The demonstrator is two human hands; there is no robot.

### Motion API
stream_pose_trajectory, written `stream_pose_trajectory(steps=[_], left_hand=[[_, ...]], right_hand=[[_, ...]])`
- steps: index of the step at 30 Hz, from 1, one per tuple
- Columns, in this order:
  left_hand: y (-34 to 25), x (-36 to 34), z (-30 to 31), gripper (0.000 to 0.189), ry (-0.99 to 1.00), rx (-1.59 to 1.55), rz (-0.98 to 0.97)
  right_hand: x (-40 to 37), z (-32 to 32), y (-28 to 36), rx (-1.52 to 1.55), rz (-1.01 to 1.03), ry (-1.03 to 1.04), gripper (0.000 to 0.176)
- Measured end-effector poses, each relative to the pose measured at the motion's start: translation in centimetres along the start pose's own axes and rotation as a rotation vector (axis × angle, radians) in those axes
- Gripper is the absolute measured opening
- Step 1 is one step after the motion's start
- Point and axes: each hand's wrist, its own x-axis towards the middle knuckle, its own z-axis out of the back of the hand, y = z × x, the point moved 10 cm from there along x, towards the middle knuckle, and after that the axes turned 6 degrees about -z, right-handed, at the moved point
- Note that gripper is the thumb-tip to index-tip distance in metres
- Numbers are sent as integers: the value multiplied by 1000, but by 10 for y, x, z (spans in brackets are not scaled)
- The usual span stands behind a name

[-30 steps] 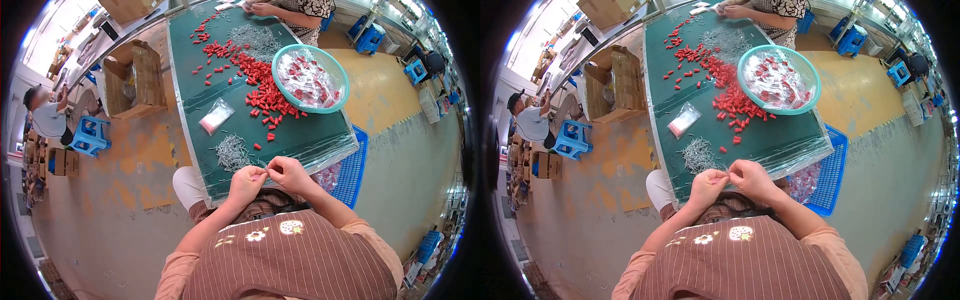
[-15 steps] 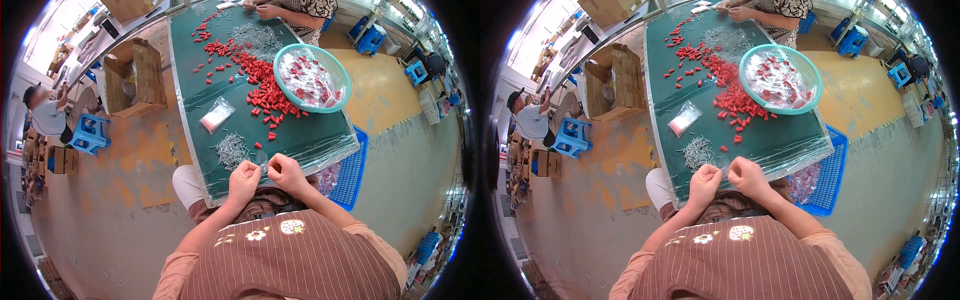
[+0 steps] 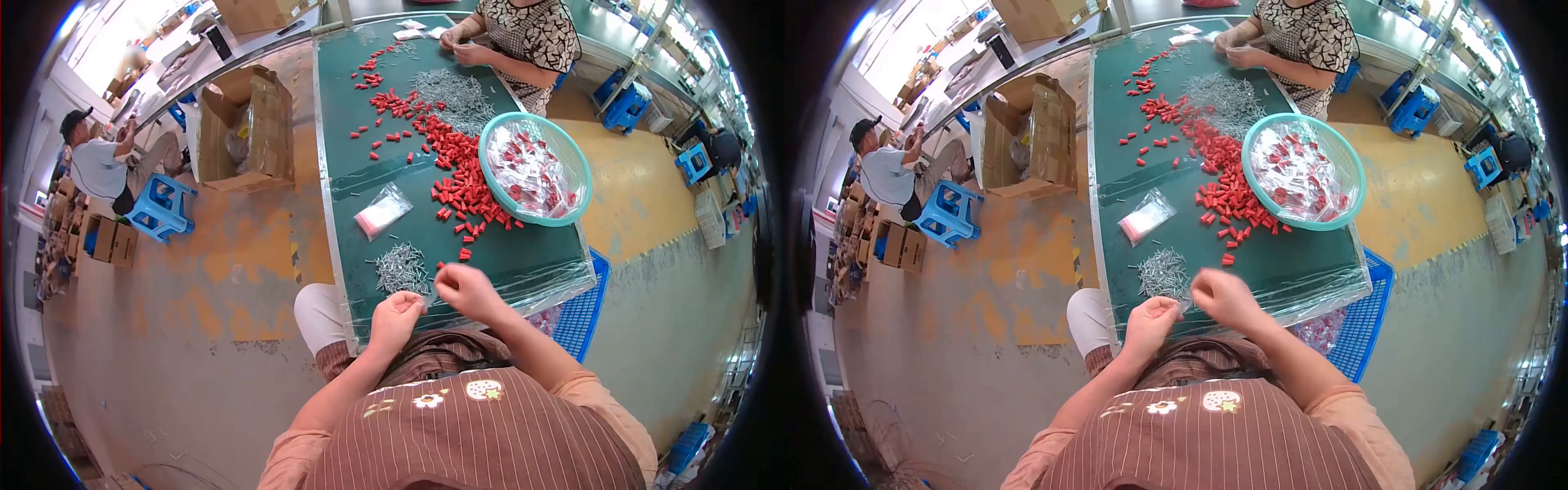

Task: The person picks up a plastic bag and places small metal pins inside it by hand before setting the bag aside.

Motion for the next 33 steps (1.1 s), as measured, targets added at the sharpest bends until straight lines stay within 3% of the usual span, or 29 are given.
stream_pose_trajectory(steps=[3,6,9,12,18,21,24,31,33], left_hand=[[-11,-5,9,16,10,434,-146],[-59,-20,1,16,-32,709,-345],[-59,-22,-3,14,43,753,-237],[-56,-24,-9,14,170,801,-254],[-49,-30,-16,14,309,616,-191],[-42,-29,-7,17,288,491,-33],[-29,-21,10,18,175,421,6],[-37,-1,27,18,-20,522,-9],[-41,7,26,19,-59,575,-32]], right_hand=[[37,2,9,-393,3,-38,18],[62,-13,6,-591,99,-106,20],[75,-26,-2,-629,82,-132,18],[81,-39,-10,-681,81,-72,15],[79,-39,-11,-776,50,20,13],[75,-33,-2,-736,73,8,12],[77,-25,-13,-649,47,22,13],[63,-12,-52,191,-316,222,21],[52,-6,-36,310,-281,245,18]])
